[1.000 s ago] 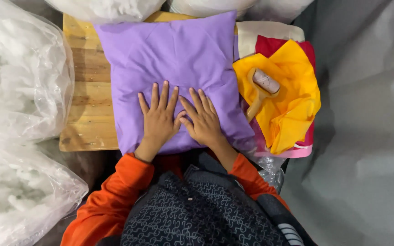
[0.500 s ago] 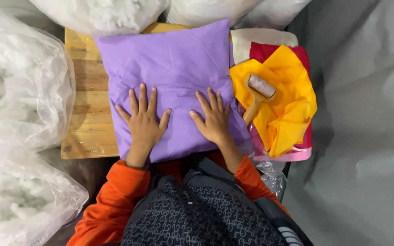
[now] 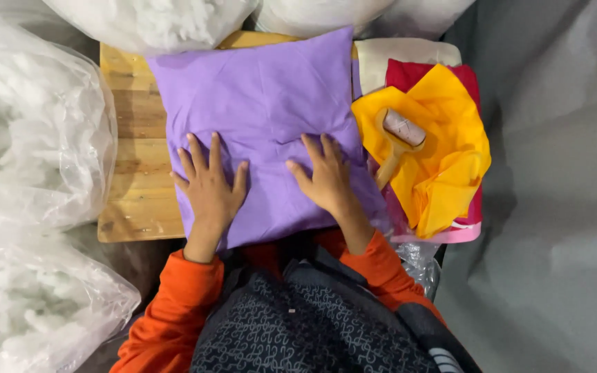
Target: Stuffing a purple pillowcase with white fiberfill, smoothing it out, and cleaning the surface with a lint roller.
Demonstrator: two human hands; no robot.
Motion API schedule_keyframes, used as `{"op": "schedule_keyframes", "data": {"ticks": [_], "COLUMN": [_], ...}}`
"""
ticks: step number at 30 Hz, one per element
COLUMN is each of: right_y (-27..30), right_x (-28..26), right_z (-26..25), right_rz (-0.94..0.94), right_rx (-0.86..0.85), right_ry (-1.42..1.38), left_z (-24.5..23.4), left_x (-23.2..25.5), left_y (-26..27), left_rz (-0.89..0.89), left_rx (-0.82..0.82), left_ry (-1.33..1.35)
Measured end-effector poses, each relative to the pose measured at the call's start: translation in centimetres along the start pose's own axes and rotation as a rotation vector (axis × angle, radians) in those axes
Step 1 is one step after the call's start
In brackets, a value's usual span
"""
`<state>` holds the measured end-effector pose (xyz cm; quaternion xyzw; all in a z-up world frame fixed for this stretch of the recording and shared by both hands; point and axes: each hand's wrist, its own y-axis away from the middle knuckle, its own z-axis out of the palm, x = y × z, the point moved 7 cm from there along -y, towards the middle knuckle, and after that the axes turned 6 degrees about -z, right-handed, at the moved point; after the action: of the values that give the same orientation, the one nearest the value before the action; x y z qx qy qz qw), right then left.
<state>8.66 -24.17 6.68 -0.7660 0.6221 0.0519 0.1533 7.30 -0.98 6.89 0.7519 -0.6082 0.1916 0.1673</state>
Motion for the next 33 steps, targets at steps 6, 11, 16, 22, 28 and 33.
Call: {"op": "schedule_keyframes", "data": {"ticks": [6, 11, 16, 22, 28, 33], "right_y": [-4.4, -8.6, -9.1, -8.5, -5.1, 5.5], "right_x": [-8.0, -1.2, -0.4, -1.9, 2.6, 10.6], "right_z": [-8.9, 4.7, 2.3, -1.3, 2.0, -3.9], "right_rz": [-0.219, -0.061, 0.044, -0.096, -0.071, 0.111], "right_rx": [0.360, -0.134, -0.356, 0.139, -0.191, 0.546], "right_ry": [-0.077, 0.093, 0.085, 0.034, -0.088, 0.158], "left_z": [-4.7, 4.2, 3.1, 2.1, 3.5, 4.4], "left_x": [8.0, 3.8, 5.2, 6.7, 3.9, 2.9], "left_y": [-3.0, -6.8, -7.0, -7.7, -8.2, -5.9], "left_rz": [0.315, 0.315, 0.224, 0.375, 0.287, 0.347], "left_rx": [0.329, 0.151, 0.120, 0.175, 0.052, -0.003], "left_ry": [0.029, -0.071, -0.114, -0.055, -0.093, 0.003]}}
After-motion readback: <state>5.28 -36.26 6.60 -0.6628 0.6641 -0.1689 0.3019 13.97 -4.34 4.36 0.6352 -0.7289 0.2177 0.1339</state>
